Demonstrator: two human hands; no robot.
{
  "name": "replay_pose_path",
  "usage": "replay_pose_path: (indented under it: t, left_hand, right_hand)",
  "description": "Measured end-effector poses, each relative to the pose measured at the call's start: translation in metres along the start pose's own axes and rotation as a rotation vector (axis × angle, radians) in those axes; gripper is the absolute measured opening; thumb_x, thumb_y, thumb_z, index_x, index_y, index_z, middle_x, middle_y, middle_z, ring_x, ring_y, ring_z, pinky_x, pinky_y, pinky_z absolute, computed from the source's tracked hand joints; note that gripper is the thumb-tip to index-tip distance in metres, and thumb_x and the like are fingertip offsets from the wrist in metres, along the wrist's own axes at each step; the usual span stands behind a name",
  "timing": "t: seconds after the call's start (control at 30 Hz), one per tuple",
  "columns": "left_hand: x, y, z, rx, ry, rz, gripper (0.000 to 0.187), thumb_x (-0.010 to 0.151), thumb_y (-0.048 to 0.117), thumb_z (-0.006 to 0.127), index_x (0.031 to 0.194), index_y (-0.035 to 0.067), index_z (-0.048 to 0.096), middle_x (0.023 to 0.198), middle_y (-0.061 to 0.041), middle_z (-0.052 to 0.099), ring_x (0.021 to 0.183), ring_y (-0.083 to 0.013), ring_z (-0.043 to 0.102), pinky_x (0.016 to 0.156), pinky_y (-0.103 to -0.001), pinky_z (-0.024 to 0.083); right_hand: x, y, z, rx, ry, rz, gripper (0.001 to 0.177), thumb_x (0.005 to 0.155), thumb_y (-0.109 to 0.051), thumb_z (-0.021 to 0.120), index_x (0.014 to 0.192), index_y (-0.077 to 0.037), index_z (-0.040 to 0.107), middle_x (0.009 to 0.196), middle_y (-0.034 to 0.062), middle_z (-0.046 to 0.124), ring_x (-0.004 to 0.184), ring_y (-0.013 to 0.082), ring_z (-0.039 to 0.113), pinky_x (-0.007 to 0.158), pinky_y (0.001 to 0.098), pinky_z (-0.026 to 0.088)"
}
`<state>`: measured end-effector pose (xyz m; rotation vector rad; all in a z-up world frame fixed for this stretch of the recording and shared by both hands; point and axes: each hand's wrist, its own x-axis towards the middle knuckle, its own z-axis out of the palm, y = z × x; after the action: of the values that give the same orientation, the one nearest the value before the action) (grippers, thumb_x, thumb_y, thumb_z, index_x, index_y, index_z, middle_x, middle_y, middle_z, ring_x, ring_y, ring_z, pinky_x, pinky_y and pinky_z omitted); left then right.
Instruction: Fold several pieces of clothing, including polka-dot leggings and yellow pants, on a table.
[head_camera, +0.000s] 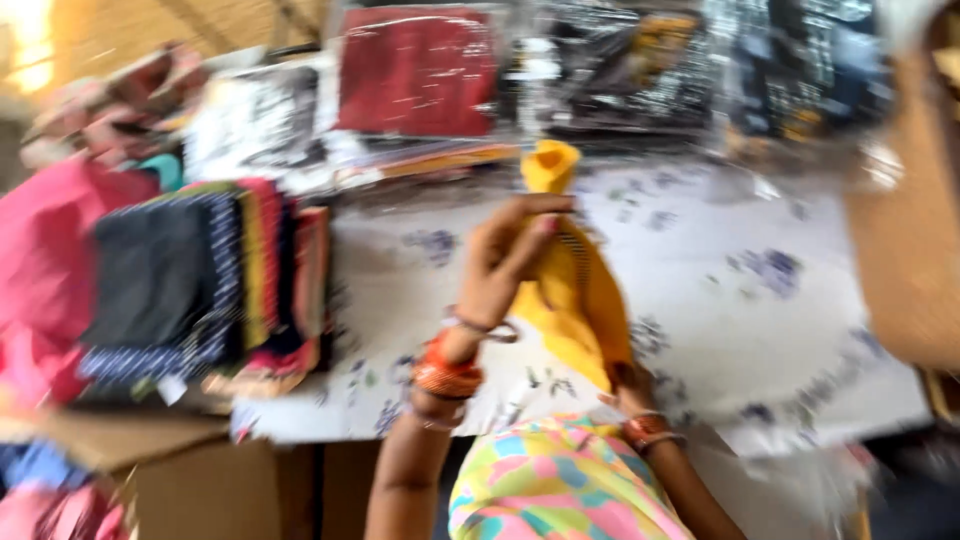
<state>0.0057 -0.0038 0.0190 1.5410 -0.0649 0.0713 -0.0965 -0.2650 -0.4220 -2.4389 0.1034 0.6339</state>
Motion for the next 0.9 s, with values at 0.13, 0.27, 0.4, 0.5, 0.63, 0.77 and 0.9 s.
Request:
replay_pose_path:
  t: [0.13, 0.27, 0.4, 0.5, 0.63, 0.77, 0.9]
  left_hand:
    - [-0.003, 0.015, 0.002, -0.164, -0.107, 0.103, 0.028, 0.109, 0.015, 0.054, 0.132, 0.002, 0.063, 0.122, -0.003, 0.067, 0.094, -0.0054, 0.065, 0.072, -0.022, 0.055]
    - [-0.004, 0.01, 0.001, -0.341, -0.167, 0.038, 0.031, 0.112, 0.017, 0.053, 0.138, 0.002, 0.061, 0.126, -0.005, 0.067, 0.082, -0.0076, 0.068, 0.053, -0.024, 0.058]
    - [0.024, -0.023, -0.028, -0.281, -0.112, 0.132, 0.031, 0.112, 0.019, 0.058, 0.139, 0.003, 0.062, 0.125, -0.005, 0.068, 0.1, -0.006, 0.067, 0.06, -0.025, 0.06]
    - [0.061, -0.066, -0.076, -0.078, -0.029, 0.055, 0.036, 0.097, 0.019, 0.074, 0.128, 0.006, 0.064, 0.103, -0.007, 0.073, 0.073, -0.012, 0.071, 0.05, -0.025, 0.06]
    - [0.074, -0.097, -0.149, 0.06, 0.16, 0.137, 0.036, 0.09, 0.022, 0.08, 0.118, 0.008, 0.064, 0.109, -0.006, 0.071, 0.084, -0.0149, 0.075, 0.057, -0.029, 0.066]
    - [0.039, -0.153, -0.2, 0.047, 0.263, -0.015, 0.047, 0.089, 0.022, 0.079, 0.127, 0.004, 0.059, 0.112, -0.011, 0.07, 0.092, -0.0205, 0.075, 0.066, -0.033, 0.069]
    - [-0.036, -0.26, -0.212, 0.066, 0.259, -0.147, 0.042, 0.094, 0.016, 0.074, 0.13, 0.003, 0.056, 0.108, -0.012, 0.073, 0.092, -0.0224, 0.075, 0.065, -0.032, 0.065]
  right_hand:
    - [0.009, 0.009, 0.009, 1.583, -0.189, 0.434, 0.031, 0.099, -0.02, 0.054, 0.13, -0.021, 0.057, 0.129, 0.004, 0.065, 0.116, 0.0267, 0.063, 0.093, 0.0532, 0.055]
    - [0.045, 0.059, 0.035, 1.617, 0.001, 0.112, 0.032, 0.101, -0.011, 0.061, 0.133, -0.012, 0.057, 0.131, 0.006, 0.066, 0.12, 0.0251, 0.065, 0.1, 0.0468, 0.057]
    - [0.114, 0.091, -0.005, 0.831, 0.172, -0.045, 0.028, 0.098, -0.015, 0.067, 0.122, -0.002, 0.06, 0.113, 0.0178, 0.07, 0.104, 0.0326, 0.068, 0.089, 0.0471, 0.057]
    - [0.17, 0.096, -0.07, 0.241, 0.445, -0.25, 0.034, 0.11, -0.02, 0.043, 0.119, -0.001, 0.07, 0.096, 0.0252, 0.071, 0.09, 0.0349, 0.067, 0.081, 0.0454, 0.054]
    - [0.162, 0.021, -0.189, 0.828, 0.578, -0.349, 0.031, 0.108, -0.028, 0.071, 0.111, 0.001, 0.062, 0.102, 0.0076, 0.063, 0.093, 0.0203, 0.057, 0.082, 0.0354, 0.047]
    - [0.162, 0.033, -0.219, 0.455, 0.715, -0.588, 0.03, 0.109, -0.022, 0.076, 0.101, -0.001, 0.056, 0.103, 0.0051, 0.053, 0.099, 0.0184, 0.054, 0.092, 0.0327, 0.047]
    - [0.125, 0.03, -0.185, 0.132, 0.773, -0.52, 0.033, 0.105, -0.035, 0.07, 0.11, -0.003, 0.061, 0.105, 0.0122, 0.061, 0.1, 0.0298, 0.059, 0.094, 0.0429, 0.047]
